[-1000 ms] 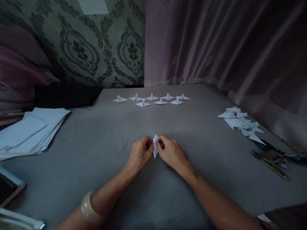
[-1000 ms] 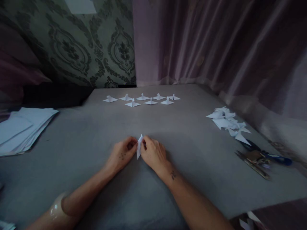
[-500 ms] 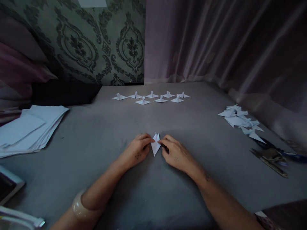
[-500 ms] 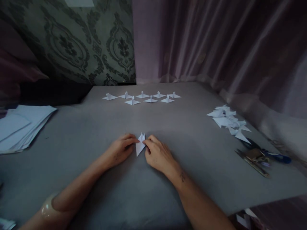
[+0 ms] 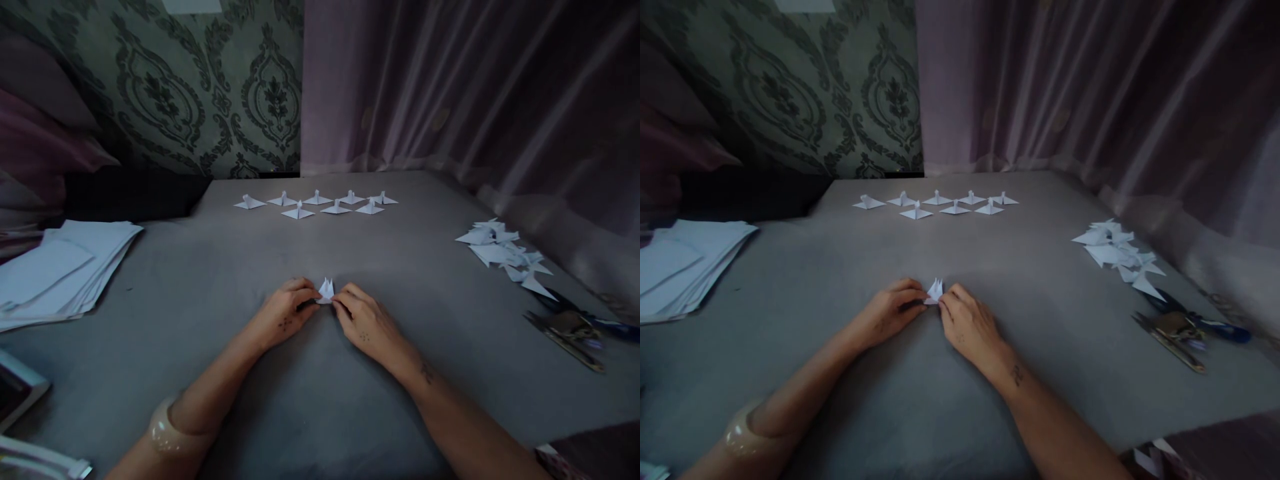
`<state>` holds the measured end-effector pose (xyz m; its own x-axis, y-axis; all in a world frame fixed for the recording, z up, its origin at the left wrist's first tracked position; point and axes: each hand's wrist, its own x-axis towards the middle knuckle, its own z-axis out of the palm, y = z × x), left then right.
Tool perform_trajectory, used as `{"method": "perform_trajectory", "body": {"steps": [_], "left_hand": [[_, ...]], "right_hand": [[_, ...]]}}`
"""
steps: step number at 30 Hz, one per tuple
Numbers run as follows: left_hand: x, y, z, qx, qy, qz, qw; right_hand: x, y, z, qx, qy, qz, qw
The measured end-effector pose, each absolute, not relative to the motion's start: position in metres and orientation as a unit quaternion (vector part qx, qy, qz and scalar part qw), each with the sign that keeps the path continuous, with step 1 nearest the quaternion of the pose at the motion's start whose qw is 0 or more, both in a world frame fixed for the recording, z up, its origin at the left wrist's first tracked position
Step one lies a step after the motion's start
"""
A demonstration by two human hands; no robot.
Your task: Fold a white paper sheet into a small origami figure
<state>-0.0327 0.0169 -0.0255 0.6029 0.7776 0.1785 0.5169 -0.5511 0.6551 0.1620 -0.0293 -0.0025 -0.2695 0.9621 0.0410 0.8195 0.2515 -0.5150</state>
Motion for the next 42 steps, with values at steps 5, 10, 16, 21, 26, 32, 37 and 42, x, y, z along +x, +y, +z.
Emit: {"method": "perform_trajectory", "body": {"steps": [5,10,16,21,26,32,37,42], "left_hand": [[-0.027,0.019,-0.027,0.821,0.401,0.260,0.313],[-0.025,0.020,-0.020,0.784,0.433,0.258,0.361],[-0.022,0.020,-0.016,0.771,0.473,0.236,0.356],[-0.020,0.022,-0.018,0.774,0.487,0.232,0.332],[-0.021,0.023,-0.020,0.780,0.480,0.227,0.332],[-0.020,0.023,-0.021,0.782,0.477,0.231,0.328],[-0.020,0.021,-0.023,0.783,0.478,0.233,0.322],[-0.017,0.017,-0.031,0.797,0.484,0.245,0.265]], "right_hand": [[0.161,-0.027,-0.007,-0.592,-0.753,0.207,0.200],[0.163,-0.018,-0.011,-0.611,-0.723,0.241,0.215],[0.164,-0.008,-0.013,-0.630,-0.686,0.291,0.217],[0.163,-0.005,-0.013,-0.634,-0.683,0.295,0.211],[0.161,-0.005,-0.014,-0.648,-0.685,0.273,0.192],[0.159,-0.007,-0.014,-0.656,-0.687,0.261,0.176],[0.159,-0.009,-0.018,-0.654,-0.703,0.225,0.164],[0.159,-0.015,-0.022,-0.650,-0.718,0.181,0.170]]}}
